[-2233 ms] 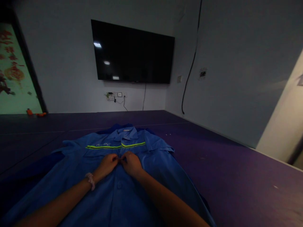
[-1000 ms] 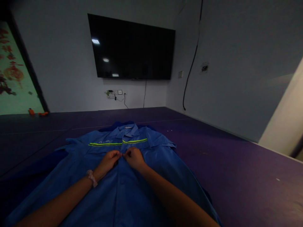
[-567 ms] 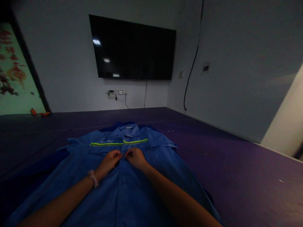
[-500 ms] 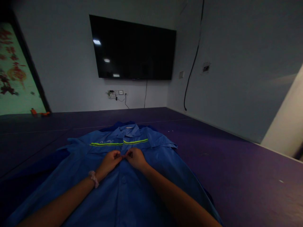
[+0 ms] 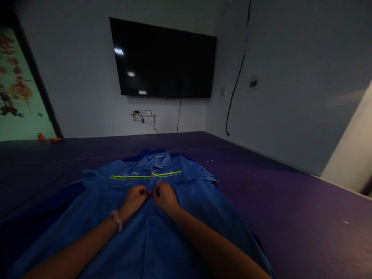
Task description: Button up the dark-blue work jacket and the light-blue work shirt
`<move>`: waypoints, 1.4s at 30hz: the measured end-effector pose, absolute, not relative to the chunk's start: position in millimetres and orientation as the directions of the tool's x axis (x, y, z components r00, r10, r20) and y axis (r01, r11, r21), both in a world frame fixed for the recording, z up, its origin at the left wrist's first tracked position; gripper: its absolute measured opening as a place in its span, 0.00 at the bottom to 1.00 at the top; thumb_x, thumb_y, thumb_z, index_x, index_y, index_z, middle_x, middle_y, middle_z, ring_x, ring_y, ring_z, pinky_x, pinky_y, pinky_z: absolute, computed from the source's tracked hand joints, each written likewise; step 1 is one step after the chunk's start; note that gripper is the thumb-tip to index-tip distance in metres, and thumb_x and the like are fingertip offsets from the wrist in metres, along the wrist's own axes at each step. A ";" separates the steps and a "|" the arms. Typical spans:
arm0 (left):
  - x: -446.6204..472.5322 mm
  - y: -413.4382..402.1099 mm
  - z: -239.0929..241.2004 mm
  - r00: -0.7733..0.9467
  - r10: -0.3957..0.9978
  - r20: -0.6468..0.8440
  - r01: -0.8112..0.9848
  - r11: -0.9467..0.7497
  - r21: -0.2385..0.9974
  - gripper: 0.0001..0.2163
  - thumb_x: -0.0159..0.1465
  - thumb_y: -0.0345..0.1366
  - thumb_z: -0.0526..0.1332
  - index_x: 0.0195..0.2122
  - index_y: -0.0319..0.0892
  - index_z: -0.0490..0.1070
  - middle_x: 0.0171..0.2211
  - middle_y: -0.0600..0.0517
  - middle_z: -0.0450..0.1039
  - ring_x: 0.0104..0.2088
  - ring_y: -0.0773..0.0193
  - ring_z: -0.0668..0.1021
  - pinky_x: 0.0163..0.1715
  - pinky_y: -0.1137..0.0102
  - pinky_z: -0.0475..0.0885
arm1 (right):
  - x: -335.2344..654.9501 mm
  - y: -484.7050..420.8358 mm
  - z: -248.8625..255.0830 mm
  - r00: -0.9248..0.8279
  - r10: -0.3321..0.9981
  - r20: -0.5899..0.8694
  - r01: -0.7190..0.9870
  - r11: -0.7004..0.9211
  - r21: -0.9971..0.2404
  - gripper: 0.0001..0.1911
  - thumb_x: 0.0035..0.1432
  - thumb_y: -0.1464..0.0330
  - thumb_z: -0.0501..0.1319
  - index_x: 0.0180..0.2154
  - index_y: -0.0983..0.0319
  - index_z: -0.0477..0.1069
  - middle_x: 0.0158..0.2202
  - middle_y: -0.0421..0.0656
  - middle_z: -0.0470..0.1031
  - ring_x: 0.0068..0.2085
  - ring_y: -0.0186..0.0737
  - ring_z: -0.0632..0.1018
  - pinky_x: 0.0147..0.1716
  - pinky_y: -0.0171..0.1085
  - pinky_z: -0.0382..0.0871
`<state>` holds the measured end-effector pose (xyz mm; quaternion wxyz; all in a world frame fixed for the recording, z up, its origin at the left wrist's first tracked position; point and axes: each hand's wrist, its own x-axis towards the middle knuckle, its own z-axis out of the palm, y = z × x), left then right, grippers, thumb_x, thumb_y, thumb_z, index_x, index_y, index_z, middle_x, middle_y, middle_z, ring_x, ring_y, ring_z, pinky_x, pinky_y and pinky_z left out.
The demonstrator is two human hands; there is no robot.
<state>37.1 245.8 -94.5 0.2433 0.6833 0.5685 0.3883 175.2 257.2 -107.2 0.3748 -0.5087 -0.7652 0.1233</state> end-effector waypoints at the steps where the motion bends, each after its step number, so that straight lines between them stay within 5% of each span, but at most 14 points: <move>1: 36.9 245.4 -94.4 0.048 0.966 0.255 0.589 -0.234 0.773 0.11 0.52 0.37 0.55 0.15 0.41 0.59 0.13 0.58 0.58 0.18 0.70 0.63 0.20 0.75 0.53 | 174.6 256.6 -108.2 -0.198 0.867 0.457 0.698 0.453 -0.555 0.05 0.49 0.75 0.56 0.28 0.65 0.71 0.28 0.44 0.74 0.30 0.35 0.74 0.29 0.30 0.62; 15: 38.0 239.7 -92.5 0.133 0.914 0.383 0.585 -0.384 0.714 0.10 0.53 0.35 0.55 0.16 0.40 0.64 0.15 0.57 0.61 0.19 0.70 0.65 0.21 0.75 0.55 | 177.4 256.9 -105.0 -0.192 0.888 0.419 0.657 0.433 -0.617 0.07 0.48 0.76 0.56 0.27 0.64 0.72 0.26 0.42 0.74 0.28 0.34 0.73 0.27 0.29 0.60; 23: 40.9 234.1 -89.7 0.223 0.864 0.451 0.719 -0.458 0.522 0.10 0.55 0.30 0.55 0.18 0.39 0.65 0.18 0.55 0.63 0.21 0.69 0.66 0.23 0.75 0.57 | 178.5 260.8 -106.4 -0.162 0.883 0.441 0.664 0.428 -0.613 0.12 0.55 0.67 0.55 0.23 0.64 0.72 0.22 0.42 0.73 0.23 0.33 0.71 0.23 0.30 0.56; 34: 44.5 230.7 -87.3 0.223 0.907 0.358 0.881 -0.344 0.325 0.06 0.59 0.34 0.56 0.27 0.39 0.69 0.29 0.49 0.71 0.31 0.63 0.73 0.30 0.71 0.61 | 179.0 257.7 -104.2 -0.130 0.897 0.422 0.537 0.421 -0.731 0.17 0.54 0.65 0.54 0.19 0.65 0.70 0.16 0.39 0.68 0.20 0.31 0.67 0.20 0.29 0.54; 42: 45.2 231.9 -89.6 0.277 0.883 0.379 0.852 -0.408 0.328 0.08 0.62 0.33 0.52 0.31 0.39 0.69 0.31 0.47 0.72 0.32 0.62 0.74 0.32 0.71 0.64 | 179.6 254.4 -100.7 -0.134 0.884 0.447 0.517 0.447 -0.730 0.15 0.54 0.66 0.54 0.19 0.65 0.70 0.17 0.38 0.68 0.21 0.31 0.68 0.21 0.29 0.54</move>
